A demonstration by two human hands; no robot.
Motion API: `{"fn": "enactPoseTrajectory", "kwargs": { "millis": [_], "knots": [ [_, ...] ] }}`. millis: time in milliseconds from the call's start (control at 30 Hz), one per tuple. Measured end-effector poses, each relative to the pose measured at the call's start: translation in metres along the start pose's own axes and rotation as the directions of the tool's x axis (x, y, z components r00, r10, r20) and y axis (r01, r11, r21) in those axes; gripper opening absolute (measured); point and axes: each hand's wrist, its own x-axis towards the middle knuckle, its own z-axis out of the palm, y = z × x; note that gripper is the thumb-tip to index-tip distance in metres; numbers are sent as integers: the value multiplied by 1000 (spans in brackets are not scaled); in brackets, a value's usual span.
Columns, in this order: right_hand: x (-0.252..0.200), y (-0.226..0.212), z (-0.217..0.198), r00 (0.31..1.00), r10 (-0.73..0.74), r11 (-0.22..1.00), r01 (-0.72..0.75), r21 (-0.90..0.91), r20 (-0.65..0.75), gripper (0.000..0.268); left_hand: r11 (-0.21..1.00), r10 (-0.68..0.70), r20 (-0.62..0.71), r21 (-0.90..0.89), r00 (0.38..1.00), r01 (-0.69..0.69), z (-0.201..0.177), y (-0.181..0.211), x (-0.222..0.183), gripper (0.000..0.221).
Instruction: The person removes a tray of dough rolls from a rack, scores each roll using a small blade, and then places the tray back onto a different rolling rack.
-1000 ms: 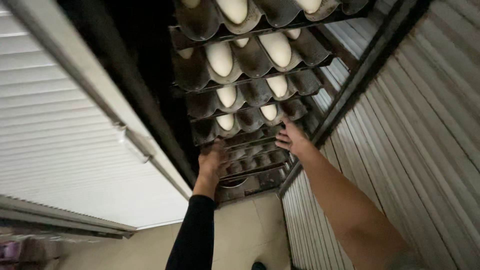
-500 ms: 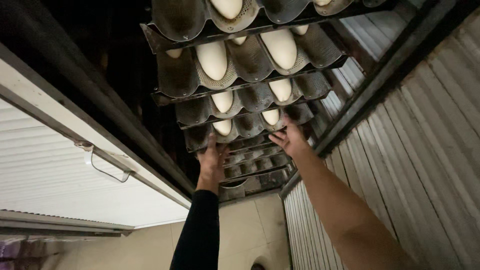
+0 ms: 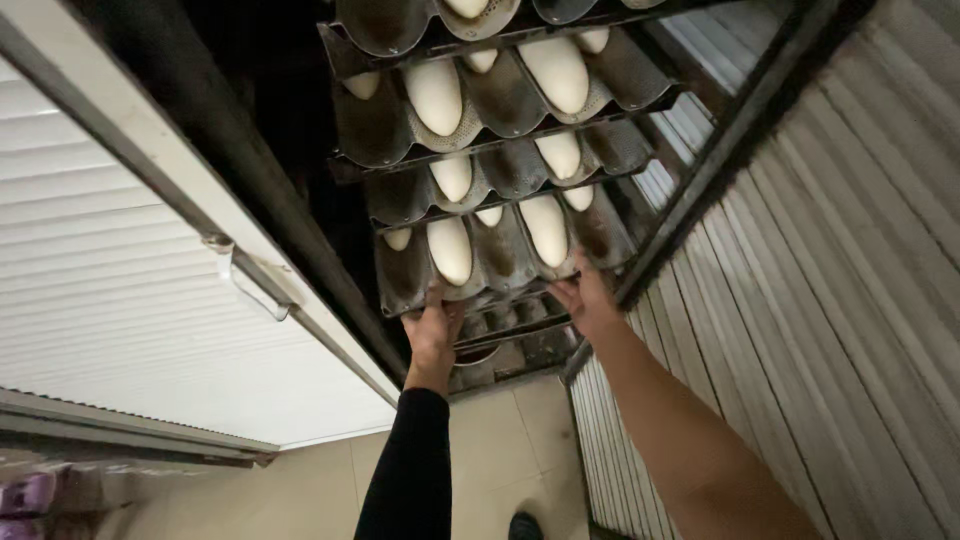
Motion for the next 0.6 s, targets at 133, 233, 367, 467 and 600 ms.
{"fn": "enactPoseTrajectory", "kwargs": {
  "millis": [133, 233, 367, 467, 600],
  "knots": [
    [-52, 11, -10, 994, 52, 994, -42, 105, -92, 71, 999, -33, -104, 37, 994, 37, -18, -10, -24, 55],
    [-84, 26, -22, 996, 54, 990, -44, 136, -75, 73, 999, -47, -67, 24, 997, 48, -39, -16, -45, 55],
    [-120, 56, -53, 999, -2, 993, 7, 115, -49, 74, 995, -93, -27, 40, 995, 94, -72, -25, -79, 57],
    [-147, 73, -76, 1000, 10, 985, -12, 172, 14, 72, 994, -111, 19, 8, 994, 111, -87, -24, -105, 53],
    [-188, 75, -102, 997, 64, 982, -55, 178, -43, 66, 990, -131, 72, 66, 989, 126, -105, -19, -138, 50]
  ]
}}
